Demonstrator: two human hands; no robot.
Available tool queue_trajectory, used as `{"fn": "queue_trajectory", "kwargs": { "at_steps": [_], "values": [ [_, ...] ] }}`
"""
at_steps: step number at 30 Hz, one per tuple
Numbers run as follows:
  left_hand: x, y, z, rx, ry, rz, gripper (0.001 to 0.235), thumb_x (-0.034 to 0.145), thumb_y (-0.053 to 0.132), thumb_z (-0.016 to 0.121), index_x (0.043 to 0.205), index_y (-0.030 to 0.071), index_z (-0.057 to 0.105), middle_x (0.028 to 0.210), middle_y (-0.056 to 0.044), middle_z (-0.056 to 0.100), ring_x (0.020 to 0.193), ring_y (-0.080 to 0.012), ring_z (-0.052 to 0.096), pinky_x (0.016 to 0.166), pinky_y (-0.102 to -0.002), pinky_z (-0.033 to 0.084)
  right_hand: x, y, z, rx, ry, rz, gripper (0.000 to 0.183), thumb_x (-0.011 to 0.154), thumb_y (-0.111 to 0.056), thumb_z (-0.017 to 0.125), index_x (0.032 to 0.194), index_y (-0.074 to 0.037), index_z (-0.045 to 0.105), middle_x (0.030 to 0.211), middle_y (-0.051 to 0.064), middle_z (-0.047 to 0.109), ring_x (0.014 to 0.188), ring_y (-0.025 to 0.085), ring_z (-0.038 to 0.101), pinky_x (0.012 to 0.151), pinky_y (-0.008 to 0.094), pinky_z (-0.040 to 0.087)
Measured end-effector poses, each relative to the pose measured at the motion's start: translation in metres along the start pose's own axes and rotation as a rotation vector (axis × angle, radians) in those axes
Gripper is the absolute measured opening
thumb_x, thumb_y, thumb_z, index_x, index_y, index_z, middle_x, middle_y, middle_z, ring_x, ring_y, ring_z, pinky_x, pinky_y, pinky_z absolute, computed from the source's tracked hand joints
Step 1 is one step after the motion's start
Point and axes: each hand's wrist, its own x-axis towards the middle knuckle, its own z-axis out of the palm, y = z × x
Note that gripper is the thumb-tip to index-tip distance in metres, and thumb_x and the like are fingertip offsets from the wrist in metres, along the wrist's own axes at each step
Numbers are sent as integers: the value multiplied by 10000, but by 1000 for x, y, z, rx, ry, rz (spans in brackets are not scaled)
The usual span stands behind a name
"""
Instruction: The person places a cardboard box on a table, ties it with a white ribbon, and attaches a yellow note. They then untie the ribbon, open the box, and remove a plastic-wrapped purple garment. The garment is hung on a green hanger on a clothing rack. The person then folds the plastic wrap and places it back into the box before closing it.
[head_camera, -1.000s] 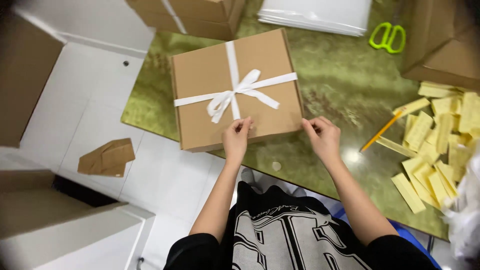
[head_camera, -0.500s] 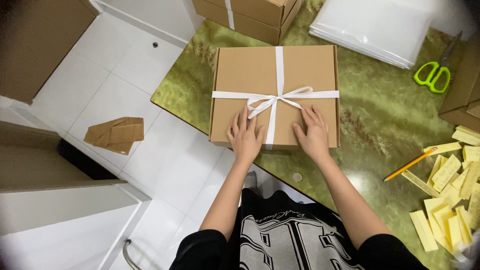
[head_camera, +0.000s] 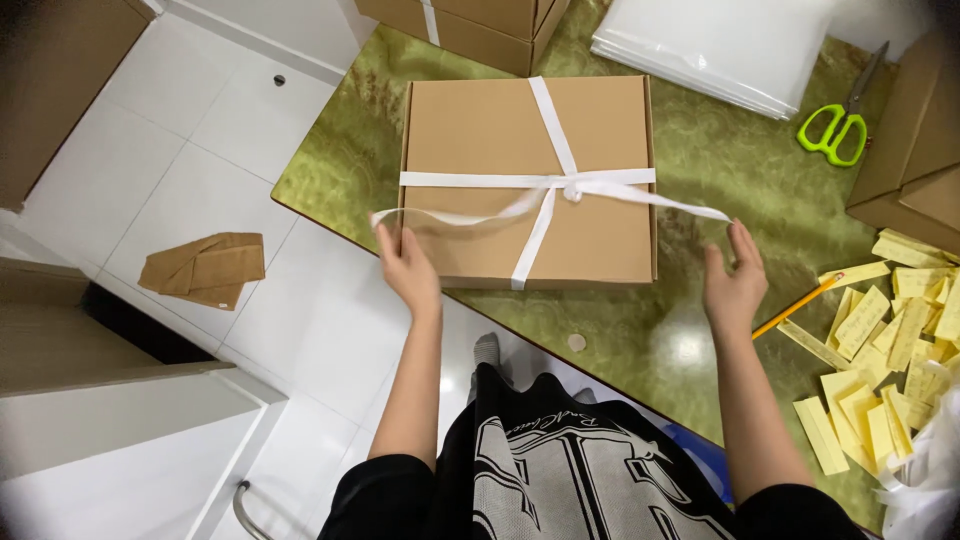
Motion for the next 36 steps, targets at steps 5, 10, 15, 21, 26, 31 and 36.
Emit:
{"fn": "queue_trajectory", "kwargs": {
  "at_steps": [5,10,15,21,26,31,36],
  "values": [
    [25,-51,-10,-68,91,50,613,1056,127,672,1616,68,429,1633,-251,342,1397,-398,585,1222,-496,447,-10,-48,3,-119,54,-101,489,994,-11,796,1467,19,680,1635,200,489,1516,480,325,1216,613,279],
    [-10,-30,10,61,-128,65,263,1076,196,632,1315,192,744,1329,-118,679,1322,-358,637,1151,-475,479,-43,-127,59,-297,-36,-348,215,956,-203,845,1164,-170,804,1518,57,498,1508,350,344,1210,596,244],
    [-54,-11,37,-38,-458,-182,291,1109,222,590,1372,184,707,1324,-125,719,1229,-280,714,1054,-430,565,-70,-168,130,-247,-411,-202,392,841,-454,889,1113,-218,734,1141,17,553,1169,283,517,991,504,398],
    [-72,-29,75,-102,-679,-199,509,1006,253,716,1490,149,598,1427,-193,675,1272,-314,689,1101,-401,549,-67,-144,134,-105,-459,-238,152,863,-314,854,909,-261,718,967,-27,637,1081,258,613,926,471,451],
    [-72,-28,101,-19,-694,-205,468,968,293,737,1418,187,660,1361,-85,731,1236,-269,714,1050,-378,586,-67,-156,105,143,-409,-125,436,825,-138,868,1214,-103,671,1039,114,640,986,334,670,853,461,557],
    [-81,-7,101,25,-634,-174,630,912,255,748,1506,147,567,1411,-179,680,1251,-329,701,1054,-426,594,-70,-140,115,126,-369,-78,443,816,-178,900,1208,-84,718,1042,121,651,1016,393,696,874,490,576],
    [-94,14,89,-121,-624,-241,751,916,140,716,1594,40,412,1516,-340,505,1353,-482,593,1100,-477,552,-74,-125,129,137,-368,-100,150,865,-136,873,986,-102,791,1094,136,616,1002,421,700,884,489,574]
  ]
}}
